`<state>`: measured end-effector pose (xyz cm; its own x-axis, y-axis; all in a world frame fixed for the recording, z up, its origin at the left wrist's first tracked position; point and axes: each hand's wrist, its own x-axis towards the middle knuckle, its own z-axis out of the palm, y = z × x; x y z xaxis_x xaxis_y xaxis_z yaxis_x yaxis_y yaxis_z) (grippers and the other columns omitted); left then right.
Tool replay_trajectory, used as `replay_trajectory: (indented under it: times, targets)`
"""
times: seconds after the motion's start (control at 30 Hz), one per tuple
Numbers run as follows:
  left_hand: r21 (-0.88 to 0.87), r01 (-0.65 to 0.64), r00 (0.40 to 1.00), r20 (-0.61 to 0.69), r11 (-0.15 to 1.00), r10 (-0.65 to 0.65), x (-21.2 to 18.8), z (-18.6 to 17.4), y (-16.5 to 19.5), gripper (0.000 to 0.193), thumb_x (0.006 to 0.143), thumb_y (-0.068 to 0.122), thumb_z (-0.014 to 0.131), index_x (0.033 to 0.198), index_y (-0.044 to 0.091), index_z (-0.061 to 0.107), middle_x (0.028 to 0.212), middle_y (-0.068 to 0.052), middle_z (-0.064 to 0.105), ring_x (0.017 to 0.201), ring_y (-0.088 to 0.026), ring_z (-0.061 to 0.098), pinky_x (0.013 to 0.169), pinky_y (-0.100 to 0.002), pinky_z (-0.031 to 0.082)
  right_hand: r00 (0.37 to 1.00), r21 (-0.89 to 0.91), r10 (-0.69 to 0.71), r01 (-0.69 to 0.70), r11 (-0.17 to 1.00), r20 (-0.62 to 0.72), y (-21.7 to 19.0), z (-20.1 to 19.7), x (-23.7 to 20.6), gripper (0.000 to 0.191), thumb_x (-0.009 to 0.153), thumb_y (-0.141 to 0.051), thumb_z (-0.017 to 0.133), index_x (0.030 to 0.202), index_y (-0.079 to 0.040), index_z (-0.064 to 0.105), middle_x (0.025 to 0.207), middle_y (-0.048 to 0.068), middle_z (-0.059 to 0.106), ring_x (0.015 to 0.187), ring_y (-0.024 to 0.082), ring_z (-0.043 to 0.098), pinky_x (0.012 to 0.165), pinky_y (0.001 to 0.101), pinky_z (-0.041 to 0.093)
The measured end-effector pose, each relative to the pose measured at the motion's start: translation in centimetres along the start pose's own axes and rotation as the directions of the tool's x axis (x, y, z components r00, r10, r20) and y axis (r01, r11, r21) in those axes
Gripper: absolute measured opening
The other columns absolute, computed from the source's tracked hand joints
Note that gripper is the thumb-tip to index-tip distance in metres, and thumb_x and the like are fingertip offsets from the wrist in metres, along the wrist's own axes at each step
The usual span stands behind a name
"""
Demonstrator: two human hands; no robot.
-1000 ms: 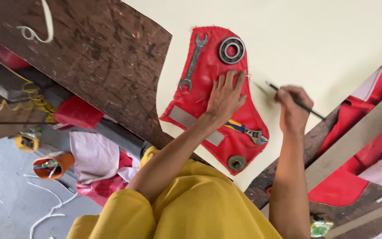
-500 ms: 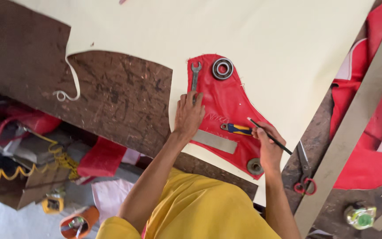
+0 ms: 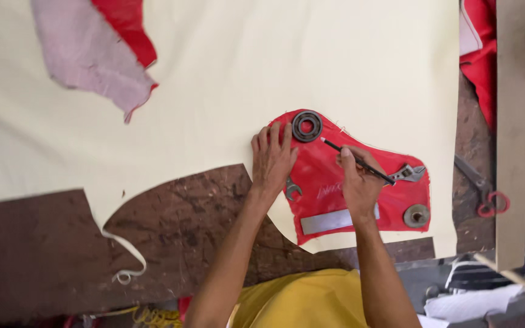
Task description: The person lays a red fabric shoe upper on a sheet of white pattern paper, places a bearing, two wrenches, an adjustable wrench and a washer on the fabric to hold it flat, and traces around its edge with a pencil, repositioning the weights as they work around the outline.
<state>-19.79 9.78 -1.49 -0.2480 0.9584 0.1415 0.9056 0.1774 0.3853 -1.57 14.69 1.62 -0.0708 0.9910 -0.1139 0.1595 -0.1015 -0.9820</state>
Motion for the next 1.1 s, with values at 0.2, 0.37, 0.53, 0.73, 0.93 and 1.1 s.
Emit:
replay_trajectory:
  times: [0.2,0.37,0.53,0.73,0.93,1.1]
  targets:
    - [-0.040,-0.058,0.995,0.073,0.998,0.061,1.3,0.7,-2.5,0.069,0.087,0.033,0.080,0.144,0.004,0.053,0.134,-0.015,0.050,0.120,-0.032,0.048,0.101,-0.051,0.041,0.985,-0.152,-0.139,0.122,0.981,-0.102,0.4,3.9,2.7,0.015,0.106,-0.005,0.067,0.115,0.005,0.064,0.104,0.008,0.070,0.095,0.010,0.064,0.081,0.0234,0.053]
    - [-0.020,-0.037,0.997,0.072,0.999,0.038,2.4,1.8,-3.4,0.072,0.086,0.038,0.080,0.147,0.009,0.052,0.134,-0.011,0.050,0.118,-0.029,0.049,0.100,-0.057,0.039,0.981,-0.234,-0.042,-0.003,0.972,-0.187,1.5,6.2,4.7,0.013,0.105,-0.006,0.069,0.113,0.003,0.065,0.097,0.005,0.067,0.086,0.009,0.059,0.074,0.0221,0.049]
    - [0.093,-0.092,0.992,0.096,0.991,0.083,2.0,3.0,-5.8,0.064,0.089,0.039,0.078,0.144,0.013,0.057,0.127,-0.009,0.055,0.113,-0.027,0.055,0.095,-0.058,0.042,0.952,-0.126,0.027,-0.068,0.990,-0.304,3.8,7.8,5.1,0.011,0.107,-0.009,0.066,0.114,-0.001,0.062,0.099,0.003,0.067,0.085,0.008,0.060,0.074,0.0233,0.051]
    - [-0.115,-0.141,0.983,0.102,0.983,0.153,1.7,4.2,-5.2,0.042,0.103,0.015,0.081,0.142,0.008,0.066,0.126,-0.017,0.058,0.114,-0.033,0.057,0.091,-0.045,0.050,0.934,-0.184,-0.096,0.033,0.982,-0.344,6.4,6.7,3.1,0.011,0.104,-0.007,0.071,0.112,-0.004,0.064,0.104,0.006,0.066,0.089,0.012,0.065,0.085,0.0288,0.057]
    - [0.032,-0.114,0.975,0.195,0.993,0.106,1.7,3.3,-3.2,0.036,0.102,0.013,0.084,0.134,0.007,0.069,0.121,-0.016,0.054,0.107,-0.031,0.052,0.085,-0.036,0.049,0.936,-0.055,-0.130,0.119,0.991,-0.326,7.1,5.7,4.0,0.015,0.106,-0.010,0.070,0.118,-0.004,0.063,0.104,0.009,0.068,0.089,0.013,0.066,0.080,0.0256,0.055]
    - [0.040,-0.136,0.967,0.224,0.990,0.124,0.6,4.3,-3.7,0.037,0.102,0.008,0.080,0.136,0.002,0.067,0.124,-0.020,0.051,0.106,-0.030,0.055,0.081,-0.032,0.053,0.943,-0.011,-0.113,0.116,0.993,-0.312,8.5,5.3,3.6,0.016,0.106,-0.012,0.072,0.119,-0.007,0.064,0.100,0.007,0.069,0.084,0.011,0.066,0.074,0.0249,0.054]
